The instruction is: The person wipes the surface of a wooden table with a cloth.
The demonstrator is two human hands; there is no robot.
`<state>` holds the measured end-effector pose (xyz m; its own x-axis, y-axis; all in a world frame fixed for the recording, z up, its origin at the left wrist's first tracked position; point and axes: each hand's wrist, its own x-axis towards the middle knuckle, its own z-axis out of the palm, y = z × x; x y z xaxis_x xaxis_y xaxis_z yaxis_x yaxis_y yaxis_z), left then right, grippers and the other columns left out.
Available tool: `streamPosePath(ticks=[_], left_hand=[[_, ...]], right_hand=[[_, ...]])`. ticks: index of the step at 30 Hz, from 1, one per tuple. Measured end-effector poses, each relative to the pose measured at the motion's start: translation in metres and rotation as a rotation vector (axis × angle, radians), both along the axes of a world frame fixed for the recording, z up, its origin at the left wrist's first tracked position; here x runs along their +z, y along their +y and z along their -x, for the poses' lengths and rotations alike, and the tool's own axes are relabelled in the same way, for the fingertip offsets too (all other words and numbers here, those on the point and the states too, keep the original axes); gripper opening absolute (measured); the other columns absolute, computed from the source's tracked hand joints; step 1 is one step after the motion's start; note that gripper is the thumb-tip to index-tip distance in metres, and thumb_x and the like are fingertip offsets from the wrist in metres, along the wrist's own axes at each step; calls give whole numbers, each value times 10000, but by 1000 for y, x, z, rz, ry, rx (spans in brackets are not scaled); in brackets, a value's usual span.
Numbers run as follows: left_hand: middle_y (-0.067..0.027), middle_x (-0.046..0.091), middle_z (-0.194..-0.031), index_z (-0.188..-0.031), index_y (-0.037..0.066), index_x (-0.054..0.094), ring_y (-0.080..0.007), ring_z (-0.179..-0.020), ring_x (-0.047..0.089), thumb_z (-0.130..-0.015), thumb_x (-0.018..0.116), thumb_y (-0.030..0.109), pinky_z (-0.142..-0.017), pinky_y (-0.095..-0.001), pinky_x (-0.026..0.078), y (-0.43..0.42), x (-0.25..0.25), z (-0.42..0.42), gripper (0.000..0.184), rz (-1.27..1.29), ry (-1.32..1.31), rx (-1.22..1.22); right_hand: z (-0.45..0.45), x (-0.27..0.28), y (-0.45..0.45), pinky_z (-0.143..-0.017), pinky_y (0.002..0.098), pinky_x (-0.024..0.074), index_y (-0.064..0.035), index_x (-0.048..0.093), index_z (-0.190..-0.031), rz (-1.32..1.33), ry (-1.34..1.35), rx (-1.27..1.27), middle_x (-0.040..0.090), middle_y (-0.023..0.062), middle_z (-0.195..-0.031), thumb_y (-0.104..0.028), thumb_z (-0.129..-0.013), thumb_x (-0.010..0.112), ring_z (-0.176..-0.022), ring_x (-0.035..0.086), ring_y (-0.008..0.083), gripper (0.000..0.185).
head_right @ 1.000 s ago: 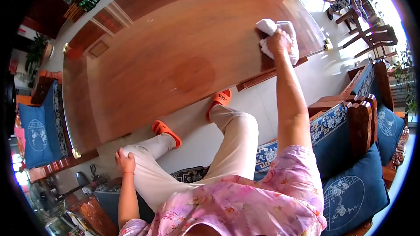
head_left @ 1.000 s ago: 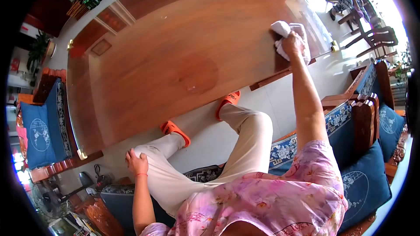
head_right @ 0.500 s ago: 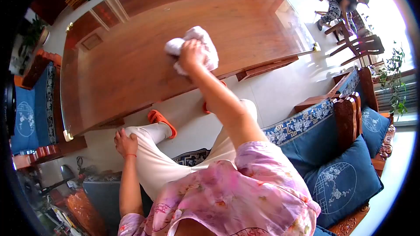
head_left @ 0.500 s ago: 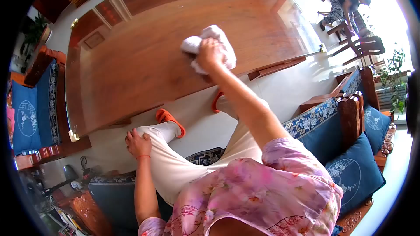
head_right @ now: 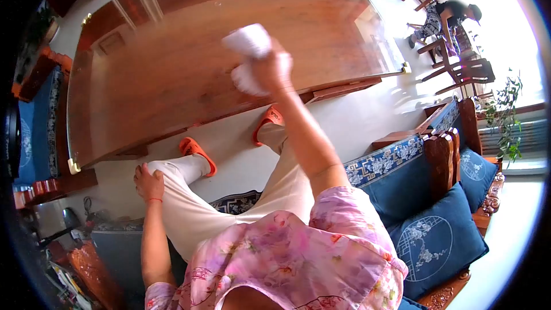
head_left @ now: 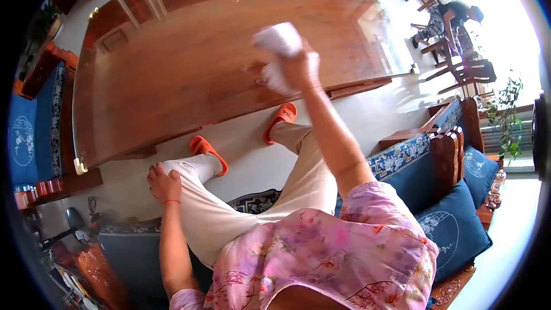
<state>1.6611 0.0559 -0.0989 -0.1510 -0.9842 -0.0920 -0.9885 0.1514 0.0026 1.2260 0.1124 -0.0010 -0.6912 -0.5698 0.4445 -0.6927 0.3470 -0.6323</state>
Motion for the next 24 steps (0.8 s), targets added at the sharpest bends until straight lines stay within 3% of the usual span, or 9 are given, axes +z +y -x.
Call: streamPosePath(ticks=[2, 4, 5, 8, 10, 12, 15, 20, 24], left_hand=[[-132, 442, -1327, -1204, 106, 509, -339, -1182, 440, -767, 527, 310, -882, -501, 454, -2, 2, 5, 482, -5, 4, -11], [-128, 434, -1347, -1217, 105, 516, -309, -1224, 414, -759, 531, 293, -904, -503, 434, -6, -1, 8, 495, -29, 11, 11], [-131, 434, -1347, -1216, 102, 518, -311, -1225, 413, -757, 532, 288, -904, -503, 434, -6, -4, 6, 495, -14, 13, 1], [-153, 436, -1340, -1213, 88, 521, -331, -1222, 414, -756, 533, 275, -927, -491, 423, -8, -6, 7, 494, 0, 26, -32], [-167, 435, -1336, -1215, 81, 517, -343, -1219, 413, -759, 532, 270, -944, -482, 415, -11, -11, 2, 494, 0, 33, -47], [-191, 434, -1327, -1219, 59, 498, -368, -1207, 416, -765, 539, 258, -968, -461, 400, -12, -14, -4, 497, 5, 59, -74], [-200, 440, -1319, -1217, 45, 486, -387, -1187, 431, -765, 548, 248, -972, -456, 396, -11, -17, -12, 499, 3, 76, -56], [-192, 454, -1311, -1201, 53, 504, -376, -1171, 452, -763, 542, 263, -943, -453, 422, -13, -11, -7, 488, 21, 20, -97], [-177, 464, -1304, -1192, 63, 519, -353, -1166, 463, -759, 538, 268, -915, -457, 444, -15, -12, -3, 480, 40, -21, -102]], right_hand=[[70, 6, 37, -719, 406, 512, -36, 594, -972, 10, -1, -352, 658, 192, -881, -209, -744, 678, -822, 648, 340, 299], [135, -4, 81, -761, 422, 490, -47, 578, -1076, 231, -116, -415, 639, 214, -976, -251, -755, 666, -904, 623, 375, 390], [164, -8, 101, -781, 435, 480, -89, 575, -1123, 19, 0, -687, 642, 195, -991, -299, -762, 659, -929, 608, 388, 426], [235, -53, 142, -871, 451, 439, -144, 543, -1197, -274, 13, -471, 614, 168, -1101, -389, -773, 632, -1009, 575, 380, 498], [223, -61, 146, -1086, 393, 257, -116, 420, -1349, -700, 185, -373, 377, 122, -1419, -486, -778, 596, -1325, 329, 272, 703], [236, -52, 141, -1104, 379, 242, -77, 385, -1372, -673, 45, -213, 356, 106, -1440, -489, -757, 623, -1354, 284, 259, 778], [242, -41, 148, -1109, 381, 228, -70, 376, -1374, -758, 86, -161, 354, 111, -1440, -481, -739, 644, -1347, 296, 262, 802], [286, -58, 137, -853, 409, 482, -114, 633, -1097, -613, -79, -684, 649, 157, -1064, -473, -721, 624, -1006, 617, 315, 520], [281, -66, 96, -852, 437, 481, -121, 671, -1033, -556, -56, -733, 660, 164, -1028, -443, -753, 542, -996, 621, 336, 445]])
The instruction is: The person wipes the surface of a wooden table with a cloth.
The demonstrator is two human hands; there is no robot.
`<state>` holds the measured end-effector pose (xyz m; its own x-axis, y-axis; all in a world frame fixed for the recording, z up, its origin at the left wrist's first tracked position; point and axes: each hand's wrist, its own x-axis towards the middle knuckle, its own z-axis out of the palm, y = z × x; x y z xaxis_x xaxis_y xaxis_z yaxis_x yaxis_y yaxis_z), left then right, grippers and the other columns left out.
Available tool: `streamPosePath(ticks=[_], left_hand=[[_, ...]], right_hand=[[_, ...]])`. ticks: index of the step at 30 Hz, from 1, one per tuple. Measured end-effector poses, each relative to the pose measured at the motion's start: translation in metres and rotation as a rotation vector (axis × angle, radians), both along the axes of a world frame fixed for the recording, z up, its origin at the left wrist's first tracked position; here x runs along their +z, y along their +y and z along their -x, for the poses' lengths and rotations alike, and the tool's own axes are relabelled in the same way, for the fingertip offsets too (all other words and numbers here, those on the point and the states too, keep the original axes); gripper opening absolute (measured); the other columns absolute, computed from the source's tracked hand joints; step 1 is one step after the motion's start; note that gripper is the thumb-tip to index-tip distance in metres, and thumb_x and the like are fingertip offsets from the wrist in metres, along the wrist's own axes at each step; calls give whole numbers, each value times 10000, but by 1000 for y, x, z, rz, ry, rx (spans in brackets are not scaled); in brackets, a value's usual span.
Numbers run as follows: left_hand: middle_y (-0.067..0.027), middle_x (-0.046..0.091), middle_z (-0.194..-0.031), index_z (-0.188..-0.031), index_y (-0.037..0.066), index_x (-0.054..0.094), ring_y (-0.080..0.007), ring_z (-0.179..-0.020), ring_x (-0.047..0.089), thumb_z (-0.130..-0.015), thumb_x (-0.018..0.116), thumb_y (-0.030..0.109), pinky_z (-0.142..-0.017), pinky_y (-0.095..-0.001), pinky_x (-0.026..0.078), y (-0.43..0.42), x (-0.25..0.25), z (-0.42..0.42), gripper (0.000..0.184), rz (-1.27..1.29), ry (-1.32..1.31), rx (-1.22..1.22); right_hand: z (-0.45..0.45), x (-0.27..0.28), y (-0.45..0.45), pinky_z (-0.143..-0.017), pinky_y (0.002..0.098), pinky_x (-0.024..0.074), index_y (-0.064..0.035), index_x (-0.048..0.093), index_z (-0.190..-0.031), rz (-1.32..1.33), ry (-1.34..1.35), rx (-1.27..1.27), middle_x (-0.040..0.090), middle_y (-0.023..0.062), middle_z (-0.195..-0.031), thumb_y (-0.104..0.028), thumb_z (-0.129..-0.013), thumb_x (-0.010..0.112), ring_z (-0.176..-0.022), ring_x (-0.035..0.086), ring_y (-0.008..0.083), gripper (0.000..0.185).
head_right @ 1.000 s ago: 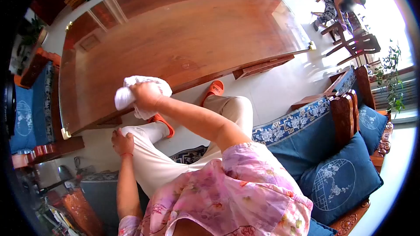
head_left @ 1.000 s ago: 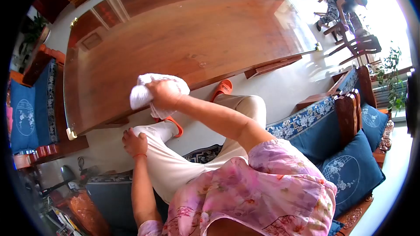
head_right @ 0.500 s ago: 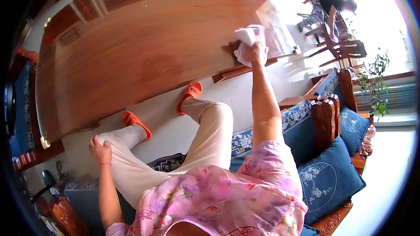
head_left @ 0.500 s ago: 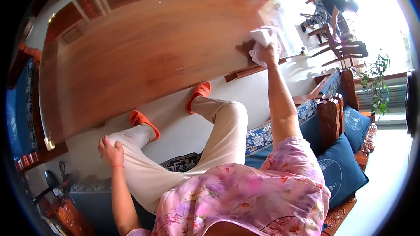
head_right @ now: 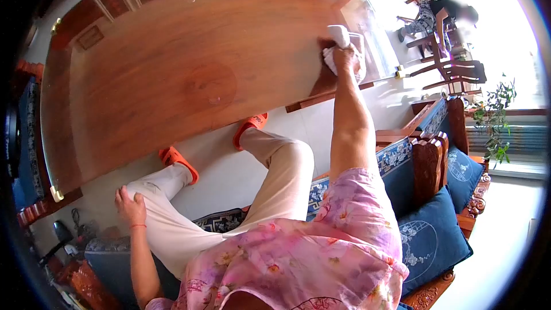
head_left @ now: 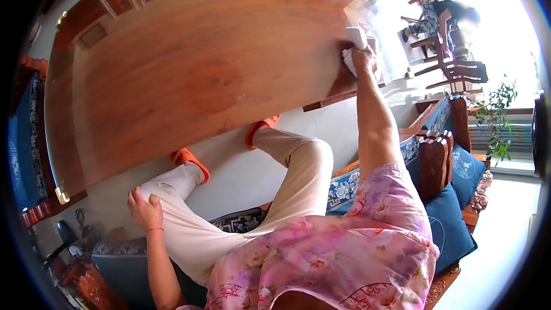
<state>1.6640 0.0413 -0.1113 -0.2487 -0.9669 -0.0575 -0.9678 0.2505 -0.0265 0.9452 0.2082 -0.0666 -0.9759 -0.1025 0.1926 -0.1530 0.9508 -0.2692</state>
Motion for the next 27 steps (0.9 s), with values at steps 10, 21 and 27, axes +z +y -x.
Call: streamPosePath(ticks=[10, 21, 27], left_hand=[[-149, 475, -1290, -1180, 82, 526, -324, -1177, 460, -764, 538, 285, -904, -457, 457, 2, 12, 8, 463, -27, 3, 34], [-110, 469, -1298, -1183, 102, 542, -291, -1179, 460, -767, 523, 312, -841, -462, 484, 6, 10, 8, 467, -7, -37, 61], [-84, 467, -1295, -1190, 111, 534, -281, -1162, 469, -767, 519, 321, -821, -468, 495, 10, 12, 8, 472, -18, -47, 73]], right_hand=[[-140, 6, -152, -848, 443, 450, -101, 652, -945, 126, 97, 812, 653, 159, -969, -261, -709, 608, -957, 597, 345, 289], [-422, 10, -220, -991, 385, 383, -127, 607, -1094, 163, -43, 1472, 602, 98, -1146, -432, -673, 675, -1116, 544, 239, 524], [-471, 12, -202, -1034, 390, 340, -132, 602, -1117, 241, -27, 1618, 589, 83, -1189, -243, -620, 683, -1167, 515, 227, 516]])
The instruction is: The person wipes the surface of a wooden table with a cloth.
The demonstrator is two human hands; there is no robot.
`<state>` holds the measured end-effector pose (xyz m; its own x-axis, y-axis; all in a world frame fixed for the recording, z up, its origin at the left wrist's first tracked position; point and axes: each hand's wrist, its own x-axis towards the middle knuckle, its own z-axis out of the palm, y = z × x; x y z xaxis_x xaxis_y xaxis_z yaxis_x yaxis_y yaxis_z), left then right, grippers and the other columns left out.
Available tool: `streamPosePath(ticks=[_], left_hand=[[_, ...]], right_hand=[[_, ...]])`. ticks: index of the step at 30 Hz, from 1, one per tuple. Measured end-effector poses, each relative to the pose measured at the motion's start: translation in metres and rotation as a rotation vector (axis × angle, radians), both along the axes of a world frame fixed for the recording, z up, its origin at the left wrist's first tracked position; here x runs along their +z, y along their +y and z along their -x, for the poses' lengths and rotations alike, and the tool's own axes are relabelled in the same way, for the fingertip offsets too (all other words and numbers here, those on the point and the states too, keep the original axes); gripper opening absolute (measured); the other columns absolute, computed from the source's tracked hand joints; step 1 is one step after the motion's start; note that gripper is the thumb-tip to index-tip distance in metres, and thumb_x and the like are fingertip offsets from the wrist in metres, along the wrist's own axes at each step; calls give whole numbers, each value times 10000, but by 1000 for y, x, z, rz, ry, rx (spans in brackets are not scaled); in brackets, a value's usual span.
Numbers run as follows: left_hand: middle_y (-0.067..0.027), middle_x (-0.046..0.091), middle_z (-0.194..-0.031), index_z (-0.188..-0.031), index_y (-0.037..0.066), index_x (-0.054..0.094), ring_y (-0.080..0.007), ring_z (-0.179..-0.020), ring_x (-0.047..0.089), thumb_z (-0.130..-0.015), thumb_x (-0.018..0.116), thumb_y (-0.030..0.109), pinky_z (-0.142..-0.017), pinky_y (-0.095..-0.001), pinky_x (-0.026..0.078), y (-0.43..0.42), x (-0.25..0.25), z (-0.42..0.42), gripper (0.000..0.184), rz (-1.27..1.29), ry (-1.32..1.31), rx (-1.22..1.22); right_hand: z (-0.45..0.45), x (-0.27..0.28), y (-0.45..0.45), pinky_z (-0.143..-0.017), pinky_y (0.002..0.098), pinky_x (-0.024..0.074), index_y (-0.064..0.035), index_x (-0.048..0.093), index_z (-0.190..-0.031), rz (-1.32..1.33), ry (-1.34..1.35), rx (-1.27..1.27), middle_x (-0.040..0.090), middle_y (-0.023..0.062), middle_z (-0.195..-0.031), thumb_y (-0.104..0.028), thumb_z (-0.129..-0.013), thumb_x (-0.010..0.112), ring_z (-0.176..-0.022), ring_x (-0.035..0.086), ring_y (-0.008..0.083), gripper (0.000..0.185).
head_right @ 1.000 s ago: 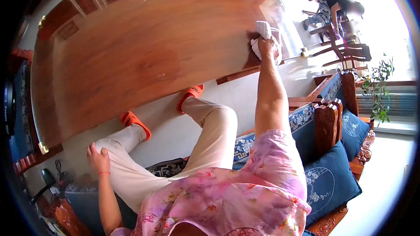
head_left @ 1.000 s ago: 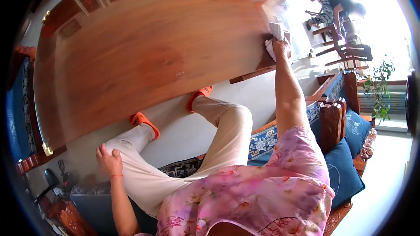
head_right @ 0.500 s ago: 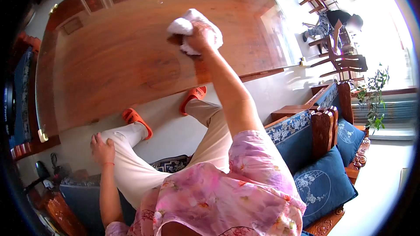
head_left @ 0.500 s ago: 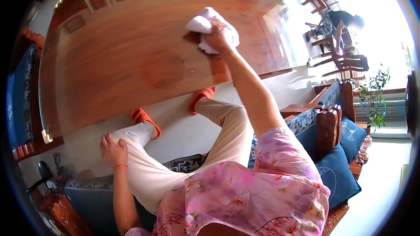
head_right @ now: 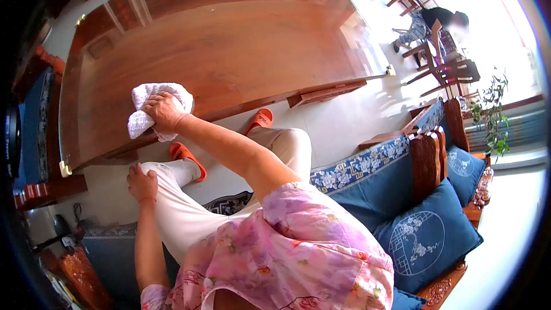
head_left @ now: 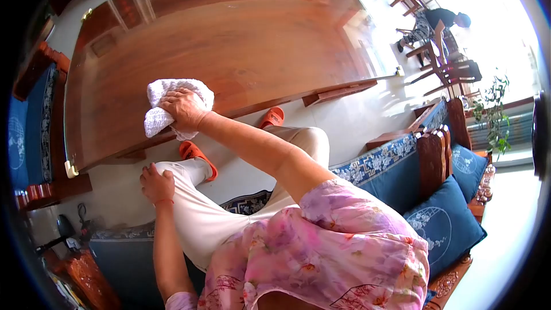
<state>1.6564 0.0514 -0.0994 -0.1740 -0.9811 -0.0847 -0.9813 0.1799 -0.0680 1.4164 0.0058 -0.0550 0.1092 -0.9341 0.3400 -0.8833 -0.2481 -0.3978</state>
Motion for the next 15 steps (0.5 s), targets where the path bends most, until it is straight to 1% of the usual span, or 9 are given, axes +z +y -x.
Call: streamPosePath(ticks=[2, 5, 7, 8, 9, 11, 12, 13, 15], left_hand=[[-76, 467, -1291, -1189, 116, 528, -283, -1154, 472, -767, 516, 321, -820, -473, 496, -1, -2, -2, 469, -3, 7, 3], [-74, 464, -1291, -1189, 125, 519, -292, -1147, 473, -768, 509, 321, -823, -480, 496, -1, -11, -9, 465, 4, 38, 11], [-79, 459, -1297, -1189, 130, 515, -297, -1148, 470, -770, 503, 320, -824, -481, 495, 0, -10, -10, 461, 0, 56, 20], [-85, 448, -1317, -1207, 132, 506, -303, -1163, 460, -770, 499, 324, -846, -488, 483, 2, -5, -9, 477, -22, 77, 27], [-86, 442, -1327, -1213, 133, 504, -304, -1171, 455, -770, 500, 326, -857, -492, 476, 3, -3, -8, 483, -32, 69, 33], [-88, 430, -1348, -1225, 136, 501, -306, -1188, 445, -769, 501, 329, -879, -500, 462, 2, 0, -3, 495, -50, 54, 42], [-90, 425, -1354, -1230, 137, 499, -309, -1194, 441, -769, 502, 332, -890, -499, 454, 2, -1, -1, 501, -47, 51, 36], [-91, 421, -1361, -1236, 137, 497, -311, -1200, 437, -768, 502, 334, -902, -499, 446, 2, -3, -1, 507, -45, 48, 33], [-96, 418, -1366, -1242, 136, 495, -317, -1207, 432, -769, 503, 335, -919, -496, 436, 0, -5, 1, 513, -36, 53, 26]], right_hand=[[6, 2, 8, -1046, 395, 328, -130, 587, -1155, -45, 5, -15, 574, 91, -1220, -229, -625, 677, -1184, 504, 239, 547], [34, 5, 31, -1028, 395, 344, -123, 589, -1144, -72, -13, -178, 588, 92, -1193, -221, -625, 674, -1162, 518, 245, 534], [66, 8, 52, -982, 401, 375, -108, 599, -1095, -76, 3, -325, 612, 117, -1119, -215, -608, 672, -1102, 546, 277, 505], [86, -1, 61, -970, 407, 379, -101, 605, -1077, -1, -43, -374, 616, 128, -1107, -209, -600, 672, -1087, 551, 289, 493], [106, -1, 74, -998, 388, 354, -95, 591, -1084, -9, 0, -425, 612, 114, -1110, -225, -615, 668, -1113, 542, 257, 493], [148, -3, 99, -926, 413, 407, -79, 619, -963, 90, 12, -547, 634, 142, -1029, -189, -608, 651, -1033, 577, 300, 372], [171, 4, 112, -871, 425, 439, -70, 616, -907, 11, 41, -592, 635, 150, -980, -175, -603, 641, -975, 595, 317, 322], [192, 1, 125, -843, 436, 455, -67, 607, -880, 68, 19, -655, 633, 151, -945, -170, -598, 640, -937, 602, 327, 302], [234, -2, 155, -854, 450, 457, -69, 608, -894, 51, 24, -785, 637, 156, -935, -181, -639, 633, -953, 596, 341, 280]])
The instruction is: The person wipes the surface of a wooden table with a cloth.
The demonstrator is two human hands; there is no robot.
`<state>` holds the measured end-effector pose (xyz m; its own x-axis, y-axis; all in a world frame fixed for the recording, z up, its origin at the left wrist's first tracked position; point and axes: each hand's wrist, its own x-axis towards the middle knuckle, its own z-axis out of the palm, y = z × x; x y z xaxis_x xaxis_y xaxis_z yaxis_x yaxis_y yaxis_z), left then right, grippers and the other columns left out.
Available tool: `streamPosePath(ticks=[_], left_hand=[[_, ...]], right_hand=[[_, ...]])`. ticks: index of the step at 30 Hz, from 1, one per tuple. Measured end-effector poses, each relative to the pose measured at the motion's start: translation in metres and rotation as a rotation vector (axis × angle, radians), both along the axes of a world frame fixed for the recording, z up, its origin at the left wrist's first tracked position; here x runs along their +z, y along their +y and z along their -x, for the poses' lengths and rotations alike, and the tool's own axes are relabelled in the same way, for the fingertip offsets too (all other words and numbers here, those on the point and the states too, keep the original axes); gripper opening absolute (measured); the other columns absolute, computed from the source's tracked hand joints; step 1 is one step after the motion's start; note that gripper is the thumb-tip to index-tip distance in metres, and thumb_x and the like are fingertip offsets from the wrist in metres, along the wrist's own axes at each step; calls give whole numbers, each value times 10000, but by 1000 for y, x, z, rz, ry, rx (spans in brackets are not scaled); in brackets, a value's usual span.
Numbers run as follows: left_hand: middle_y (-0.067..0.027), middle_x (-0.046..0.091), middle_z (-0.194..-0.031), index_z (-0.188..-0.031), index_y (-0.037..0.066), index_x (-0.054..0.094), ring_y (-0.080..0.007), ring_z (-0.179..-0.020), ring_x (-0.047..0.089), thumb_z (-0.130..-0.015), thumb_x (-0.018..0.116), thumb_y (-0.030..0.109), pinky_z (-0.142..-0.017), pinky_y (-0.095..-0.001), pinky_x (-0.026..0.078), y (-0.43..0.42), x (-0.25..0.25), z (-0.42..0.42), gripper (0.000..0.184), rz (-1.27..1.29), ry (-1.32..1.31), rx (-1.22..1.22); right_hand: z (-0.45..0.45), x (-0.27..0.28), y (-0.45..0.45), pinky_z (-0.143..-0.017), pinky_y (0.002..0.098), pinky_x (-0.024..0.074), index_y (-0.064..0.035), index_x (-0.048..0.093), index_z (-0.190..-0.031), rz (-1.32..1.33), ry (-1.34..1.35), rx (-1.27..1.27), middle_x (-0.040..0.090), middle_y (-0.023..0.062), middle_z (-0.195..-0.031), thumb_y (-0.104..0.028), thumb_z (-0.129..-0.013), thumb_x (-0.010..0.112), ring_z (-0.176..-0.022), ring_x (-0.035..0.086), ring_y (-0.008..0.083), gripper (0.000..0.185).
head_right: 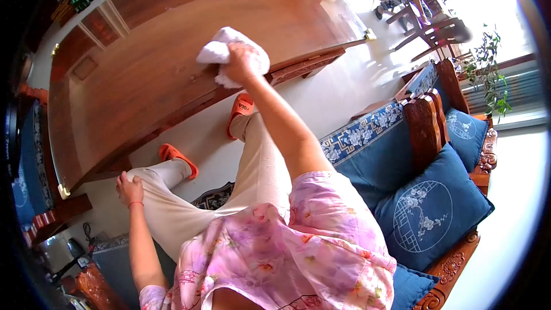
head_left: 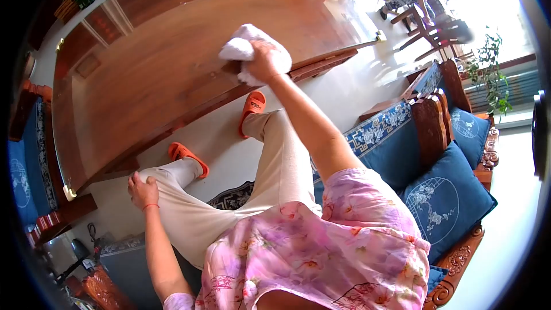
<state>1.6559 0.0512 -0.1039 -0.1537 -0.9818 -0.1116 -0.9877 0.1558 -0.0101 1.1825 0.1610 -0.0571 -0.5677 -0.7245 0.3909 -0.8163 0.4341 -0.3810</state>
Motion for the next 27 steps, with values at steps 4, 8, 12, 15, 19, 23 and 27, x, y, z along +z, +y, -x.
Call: streamPosePath(ticks=[4, 8, 12, 15, 19, 23, 27], left_hand=[[-111, 428, -1356, -1242, 129, 494, -331, -1207, 432, -769, 508, 329, -938, -481, 426, 1, -3, -4, 514, 11, 0, -17], [-125, 434, -1349, -1238, 129, 496, -341, -1204, 433, -764, 521, 324, -950, -475, 420, 2, 0, -7, 513, 11, 32, -9], [-145, 422, -1355, -1271, 130, 469, -360, -1205, 423, -766, 532, 324, -991, -437, 390, 7, 0, -22, 544, 59, 61, -9], [-179, 421, -1346, -1259, 94, 471, -380, -1202, 421, -761, 558, 301, -997, -442, 375, 24, 12, -43, 546, 186, 116, -4], [-222, 434, -1322, -1236, 68, 476, -394, -1202, 413, -746, 584, 294, -1005, -453, 359, 53, 21, -86, 550, 323, 192, 60], [-201, 463, -1302, -1212, 60, 496, -372, -1188, 437, -773, 593, 289, -994, -437, 370, 57, 20, -115, 505, 310, 236, 110], [-173, 552, -1205, -1205, 47, 520, -330, -1091, 532, -879, 527, 306, -930, -394, 421, 49, -9, -159, 416, 225, 667, 265]], right_hand=[[69, 3, 54, -883, 428, 443, -51, 637, -928, -37, -76, -210, 645, 173, -966, -150, -679, 617, -994, 587, 338, 269], [128, -2, 96, -804, 451, 474, -55, 632, -985, -129, -20, -425, 650, 177, -974, -230, -715, 628, -938, 609, 359, 322], [202, -20, 130, -824, 443, 480, -72, 609, -1054, -156, 36, -454, 645, 196, -997, -282, -718, 602, -940, 613, 376, 396], [216, -7, 144, -833, 439, 476, -68, 627, -1056, -230, -89, -664, 641, 216, -1005, -347, -694, 559, -967, 611, 379, 462], [250, -46, 145, -835, 459, 470, -80, 639, -1043, -273, -51, -515, 642, 225, -980, -415, -751, 557, -946, 606, 401, 452], [167, -17, 109, -832, 475, 465, -59, 636, -1033, -296, 23, -477, 639, 231, -978, -407, -759, 568, -931, 604, 410, 448], [102, -22, 60, -818, 480, 465, -48, 626, -1038, -260, 59, -370, 637, 229, -985, -340, -747, 587, -930, 603, 412, 414]])
